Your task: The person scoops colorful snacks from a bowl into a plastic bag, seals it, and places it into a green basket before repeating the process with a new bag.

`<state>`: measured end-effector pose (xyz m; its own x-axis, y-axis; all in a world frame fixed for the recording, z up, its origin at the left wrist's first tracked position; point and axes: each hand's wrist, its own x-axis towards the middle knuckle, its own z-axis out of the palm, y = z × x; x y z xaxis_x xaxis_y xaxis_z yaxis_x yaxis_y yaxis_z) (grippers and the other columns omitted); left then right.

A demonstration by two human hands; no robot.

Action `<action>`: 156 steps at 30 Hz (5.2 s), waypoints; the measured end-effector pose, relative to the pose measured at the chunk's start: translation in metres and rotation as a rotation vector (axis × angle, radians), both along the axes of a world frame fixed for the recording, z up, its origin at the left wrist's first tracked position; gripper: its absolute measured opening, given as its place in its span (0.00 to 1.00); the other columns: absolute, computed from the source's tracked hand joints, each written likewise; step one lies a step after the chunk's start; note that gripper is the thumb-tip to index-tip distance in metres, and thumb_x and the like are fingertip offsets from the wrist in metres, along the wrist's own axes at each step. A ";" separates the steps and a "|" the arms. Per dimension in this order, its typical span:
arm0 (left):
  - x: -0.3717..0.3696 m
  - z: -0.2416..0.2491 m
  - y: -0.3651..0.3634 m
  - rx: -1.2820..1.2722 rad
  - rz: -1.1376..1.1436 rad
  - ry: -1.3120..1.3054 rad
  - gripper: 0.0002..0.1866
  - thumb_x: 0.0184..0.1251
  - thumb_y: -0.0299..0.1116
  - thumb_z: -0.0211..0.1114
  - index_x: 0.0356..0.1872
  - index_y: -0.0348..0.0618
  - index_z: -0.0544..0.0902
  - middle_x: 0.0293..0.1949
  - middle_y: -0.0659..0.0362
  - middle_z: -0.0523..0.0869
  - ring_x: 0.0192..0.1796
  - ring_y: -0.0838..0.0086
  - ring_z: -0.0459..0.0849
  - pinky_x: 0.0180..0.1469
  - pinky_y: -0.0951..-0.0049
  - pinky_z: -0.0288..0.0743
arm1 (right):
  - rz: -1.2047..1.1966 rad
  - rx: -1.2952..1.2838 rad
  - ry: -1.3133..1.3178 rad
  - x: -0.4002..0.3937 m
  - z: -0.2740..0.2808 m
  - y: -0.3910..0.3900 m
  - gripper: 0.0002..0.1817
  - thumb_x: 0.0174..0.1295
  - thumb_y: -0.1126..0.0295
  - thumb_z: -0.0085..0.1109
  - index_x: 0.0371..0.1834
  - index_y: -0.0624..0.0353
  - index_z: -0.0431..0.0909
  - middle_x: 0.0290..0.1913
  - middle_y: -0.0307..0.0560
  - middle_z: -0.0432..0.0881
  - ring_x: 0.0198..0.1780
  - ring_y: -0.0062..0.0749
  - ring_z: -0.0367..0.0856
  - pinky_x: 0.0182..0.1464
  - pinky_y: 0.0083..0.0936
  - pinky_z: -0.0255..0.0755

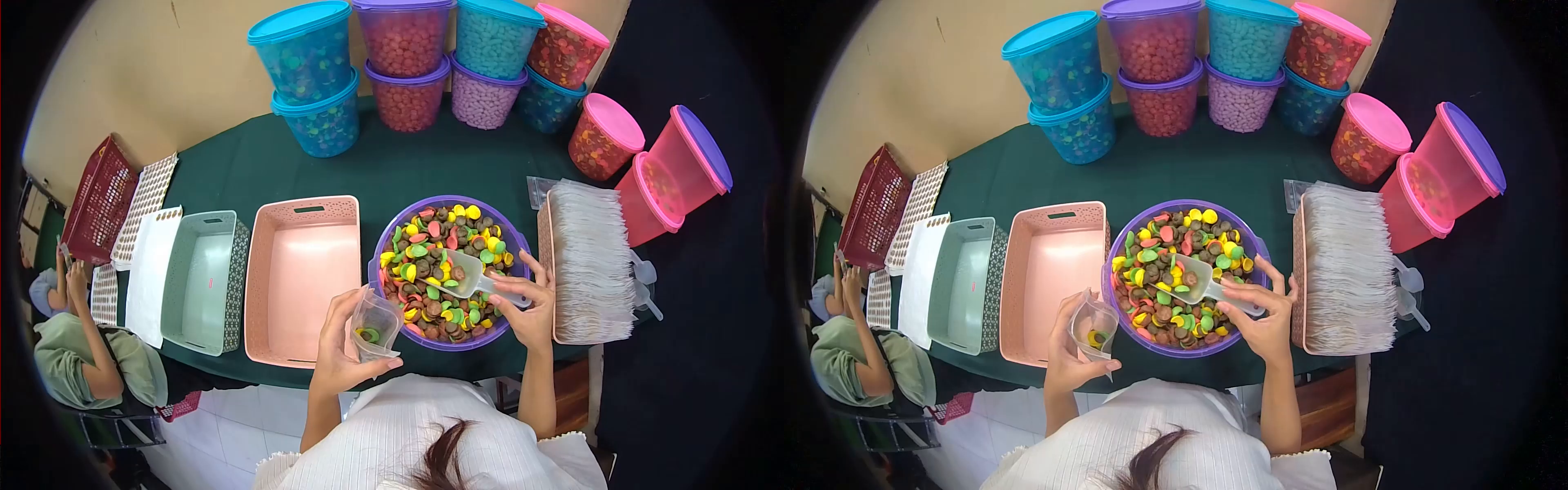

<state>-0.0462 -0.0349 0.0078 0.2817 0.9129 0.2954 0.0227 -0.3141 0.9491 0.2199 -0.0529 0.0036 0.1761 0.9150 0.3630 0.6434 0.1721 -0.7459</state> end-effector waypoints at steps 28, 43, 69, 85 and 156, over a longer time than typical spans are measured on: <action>0.042 0.069 0.067 0.204 -0.310 0.434 0.42 0.27 0.38 0.76 0.53 0.36 0.72 0.48 0.50 0.72 0.50 0.62 0.73 0.53 0.67 0.67 | 0.444 0.051 -0.078 0.061 0.118 0.040 0.08 0.36 0.64 0.70 0.21 0.49 0.81 0.30 0.37 0.83 0.54 0.30 0.69 0.63 0.41 0.34; 0.047 0.063 0.059 0.231 -0.341 0.438 0.43 0.24 0.39 0.76 0.52 0.39 0.73 0.47 0.53 0.73 0.49 0.64 0.74 0.51 0.68 0.68 | 0.617 0.034 -0.282 0.052 0.151 0.052 0.08 0.36 0.63 0.70 0.21 0.46 0.82 0.30 0.30 0.83 0.49 0.25 0.71 0.62 0.44 0.33; 0.035 0.055 0.044 0.098 -0.148 0.265 0.43 0.33 0.38 0.74 0.56 0.38 0.63 0.52 0.47 0.68 0.54 0.58 0.68 0.55 0.63 0.64 | 0.179 0.133 -0.039 0.067 0.064 0.026 0.09 0.37 0.67 0.69 0.22 0.52 0.80 0.32 0.36 0.83 0.50 0.29 0.69 0.58 0.37 0.46; 0.054 0.039 0.014 0.058 -0.048 0.084 0.46 0.39 0.34 0.73 0.60 0.37 0.55 0.50 0.49 0.63 0.55 0.63 0.66 0.56 0.65 0.63 | 0.168 -0.176 0.519 -0.057 0.028 -0.003 0.08 0.53 0.70 0.59 0.32 0.63 0.76 0.31 0.40 0.78 0.33 0.21 0.74 0.37 0.20 0.67; -0.255 -0.067 0.048 0.046 0.999 -1.498 0.21 0.67 0.48 0.40 0.50 0.44 0.67 0.42 0.53 0.76 0.51 0.59 0.73 0.51 0.55 0.67 | 0.286 -0.197 0.394 -0.057 0.065 -0.016 0.17 0.62 0.59 0.44 0.40 0.63 0.75 0.38 0.47 0.77 0.41 0.30 0.73 0.46 0.25 0.63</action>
<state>-0.3008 0.0131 -0.0591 -0.8149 0.5371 -0.2177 -0.5794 -0.7450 0.3306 0.1628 -0.0692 0.0689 -0.0020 0.9907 0.1357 0.2549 0.1317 -0.9580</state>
